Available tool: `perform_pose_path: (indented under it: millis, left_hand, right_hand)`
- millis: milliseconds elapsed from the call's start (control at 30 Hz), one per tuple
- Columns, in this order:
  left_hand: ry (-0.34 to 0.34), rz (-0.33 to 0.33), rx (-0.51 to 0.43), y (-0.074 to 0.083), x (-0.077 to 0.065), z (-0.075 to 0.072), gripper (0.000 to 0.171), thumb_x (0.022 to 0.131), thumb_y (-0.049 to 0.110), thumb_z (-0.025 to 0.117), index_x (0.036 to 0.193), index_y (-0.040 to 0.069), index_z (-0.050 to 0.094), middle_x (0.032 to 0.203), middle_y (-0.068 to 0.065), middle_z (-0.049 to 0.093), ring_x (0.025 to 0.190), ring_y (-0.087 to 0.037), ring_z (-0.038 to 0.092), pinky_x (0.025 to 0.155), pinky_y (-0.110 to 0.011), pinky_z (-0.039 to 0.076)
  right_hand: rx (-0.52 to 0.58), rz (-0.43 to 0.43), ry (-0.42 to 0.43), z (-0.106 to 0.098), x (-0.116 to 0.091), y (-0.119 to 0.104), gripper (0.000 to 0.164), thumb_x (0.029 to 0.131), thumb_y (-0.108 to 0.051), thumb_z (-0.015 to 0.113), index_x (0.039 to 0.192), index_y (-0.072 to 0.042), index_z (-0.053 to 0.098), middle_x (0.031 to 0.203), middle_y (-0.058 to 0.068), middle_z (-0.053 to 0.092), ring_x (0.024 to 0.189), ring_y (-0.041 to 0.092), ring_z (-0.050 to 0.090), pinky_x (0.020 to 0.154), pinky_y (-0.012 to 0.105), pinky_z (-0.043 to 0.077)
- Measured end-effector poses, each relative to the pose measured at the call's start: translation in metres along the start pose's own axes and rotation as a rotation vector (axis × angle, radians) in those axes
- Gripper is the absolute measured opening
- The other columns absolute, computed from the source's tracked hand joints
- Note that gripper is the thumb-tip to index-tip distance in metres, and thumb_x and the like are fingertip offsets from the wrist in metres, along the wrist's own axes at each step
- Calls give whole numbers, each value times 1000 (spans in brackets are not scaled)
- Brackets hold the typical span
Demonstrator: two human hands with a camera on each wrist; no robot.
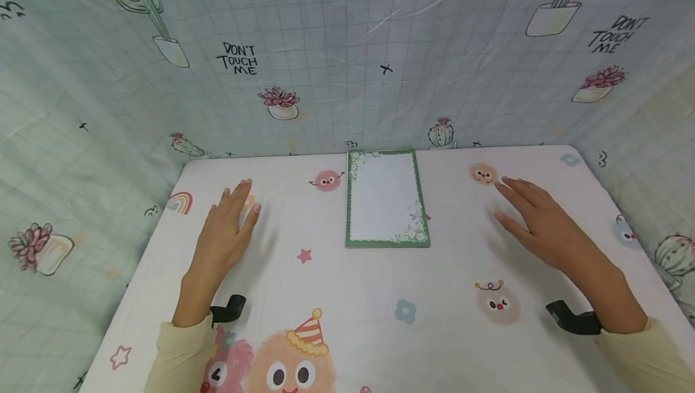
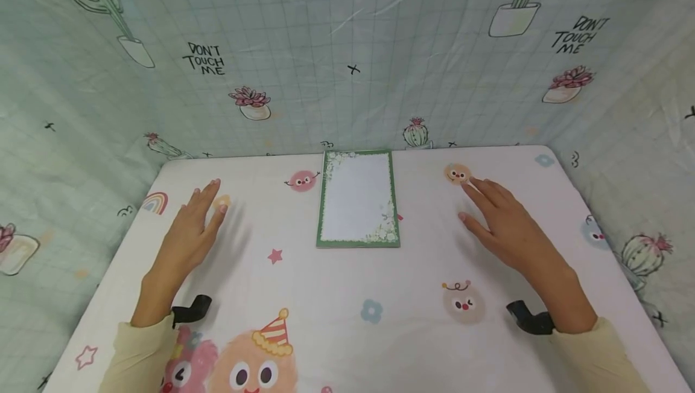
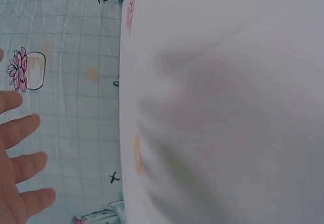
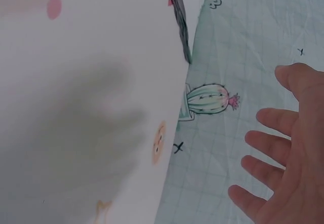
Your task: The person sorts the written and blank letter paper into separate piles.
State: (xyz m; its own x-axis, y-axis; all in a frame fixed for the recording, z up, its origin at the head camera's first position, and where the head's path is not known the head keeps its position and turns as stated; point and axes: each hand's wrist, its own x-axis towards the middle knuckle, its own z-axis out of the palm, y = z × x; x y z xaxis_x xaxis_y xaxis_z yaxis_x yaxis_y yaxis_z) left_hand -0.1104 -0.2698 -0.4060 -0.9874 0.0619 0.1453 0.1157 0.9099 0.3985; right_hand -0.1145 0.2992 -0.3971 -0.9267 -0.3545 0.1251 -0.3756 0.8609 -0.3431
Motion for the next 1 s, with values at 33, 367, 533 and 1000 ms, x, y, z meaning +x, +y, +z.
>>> perform_pose_path:
  millis: [33,367,533,1000]
  left_hand:
    - [-2,-9,-12,1,0,0,65,109,50,37,163,17,22,167,-12,26,152,-46,18,119,-69,12]
    - [-94,-55,-189,12,0,5,69,107,50,44,164,28,14,169,-8,19,154,-38,16,118,-68,20]
    - [-96,-52,-194,18,2,9,68,107,49,45,164,28,14,168,-9,21,154,-38,17,119,-67,21]
    - [-20,-10,-254,37,11,21,55,108,39,49,159,24,35,162,-7,37,149,-34,33,117,-62,31]
  right_hand:
    - [4,-2,1,1,1,-1,65,104,-30,60,158,-7,34,159,24,32,146,46,26,116,67,25]
    - [35,-31,35,6,4,-11,61,104,-27,60,156,-5,37,154,24,39,139,47,34,114,64,31]
    - [65,25,-14,9,6,-13,59,106,-31,56,157,-7,37,152,25,40,138,48,34,109,67,32]
    - [106,77,-47,19,22,-28,49,106,-28,56,149,-5,48,147,26,49,136,48,41,110,67,34]
